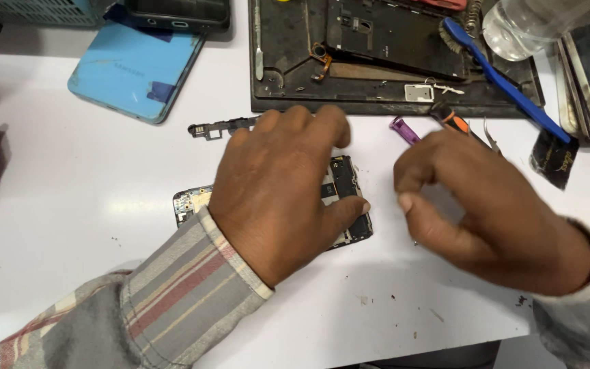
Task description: The person disassembles a mobile phone, removes the motherboard, and uses a screwdriver to remove screws from the motherboard. They then reassemble the phone by placing the motherboard back and securing it with screws.
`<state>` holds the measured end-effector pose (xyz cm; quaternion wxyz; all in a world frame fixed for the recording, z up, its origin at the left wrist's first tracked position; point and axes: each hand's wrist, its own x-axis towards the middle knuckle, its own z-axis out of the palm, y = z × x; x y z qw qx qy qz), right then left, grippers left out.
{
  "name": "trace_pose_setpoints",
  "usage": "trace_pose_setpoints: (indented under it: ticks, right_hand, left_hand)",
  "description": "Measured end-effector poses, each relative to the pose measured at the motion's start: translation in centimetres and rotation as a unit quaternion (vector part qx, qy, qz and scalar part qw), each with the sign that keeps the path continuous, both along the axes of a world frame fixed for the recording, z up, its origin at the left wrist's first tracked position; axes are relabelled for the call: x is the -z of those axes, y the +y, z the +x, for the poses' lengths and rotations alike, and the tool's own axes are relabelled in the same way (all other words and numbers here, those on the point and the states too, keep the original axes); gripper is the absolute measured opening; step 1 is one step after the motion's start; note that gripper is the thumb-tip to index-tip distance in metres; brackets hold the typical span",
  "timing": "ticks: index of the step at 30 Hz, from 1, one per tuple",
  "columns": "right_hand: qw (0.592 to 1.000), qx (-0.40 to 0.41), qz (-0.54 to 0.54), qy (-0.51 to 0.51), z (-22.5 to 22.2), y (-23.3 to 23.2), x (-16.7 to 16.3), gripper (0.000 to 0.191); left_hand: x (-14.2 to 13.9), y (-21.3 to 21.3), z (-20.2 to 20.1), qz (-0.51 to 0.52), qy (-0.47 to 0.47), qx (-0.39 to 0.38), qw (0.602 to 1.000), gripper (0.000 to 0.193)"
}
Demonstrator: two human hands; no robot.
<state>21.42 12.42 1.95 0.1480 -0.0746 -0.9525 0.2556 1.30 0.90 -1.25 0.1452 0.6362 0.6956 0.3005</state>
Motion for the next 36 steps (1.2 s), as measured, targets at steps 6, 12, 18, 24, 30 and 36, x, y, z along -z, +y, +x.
trace_pose_setpoints:
  ticks: [6, 12, 18, 24, 30, 36]
  right_hand:
    - [0.997, 0.046, -0.042, -0.050, 0.4, -0.5, 1.1, 0.015]
    - [0.999, 0.022, -0.036, 0.007, 0.1, 0.3, 1.5, 0.014]
    - [0.997, -0.045, 0.044, 0.034, -0.7, 0.8, 1.8, 0.017]
    - [0.998, -0.009, 0.035, 0.050, -0.9, 0.1, 2.6, 0.022]
    - [0.997, -0.027, 0.057, 0.055, 0.1, 0.0, 3.3, 0.015]
    - [0.998, 0.028, -0.048, 0.022, 0.1, -0.3, 3.1, 0.016]
  left_hand:
    - [-0.2, -0.2, 0.4, 0.022, 0.019, 0.006, 1.000, 0.050]
    - [-0.4, -0.5, 0.4, 0.032, -0.008, 0.000, 0.999, 0.050]
    - [-0.8, -0.8, 0.9, 0.074, -0.044, -0.020, 0.996, 0.055]
    - [-0.6, -1.6, 1.1, 0.085, -0.061, -0.019, 0.994, 0.053]
    - [-1.2, -2.4, 1.7, 0.120, -0.029, 0.024, 0.992, 0.022]
    - [-1.0, -3.1, 0.0, -0.030, 0.060, 0.185, 0.980, 0.031]
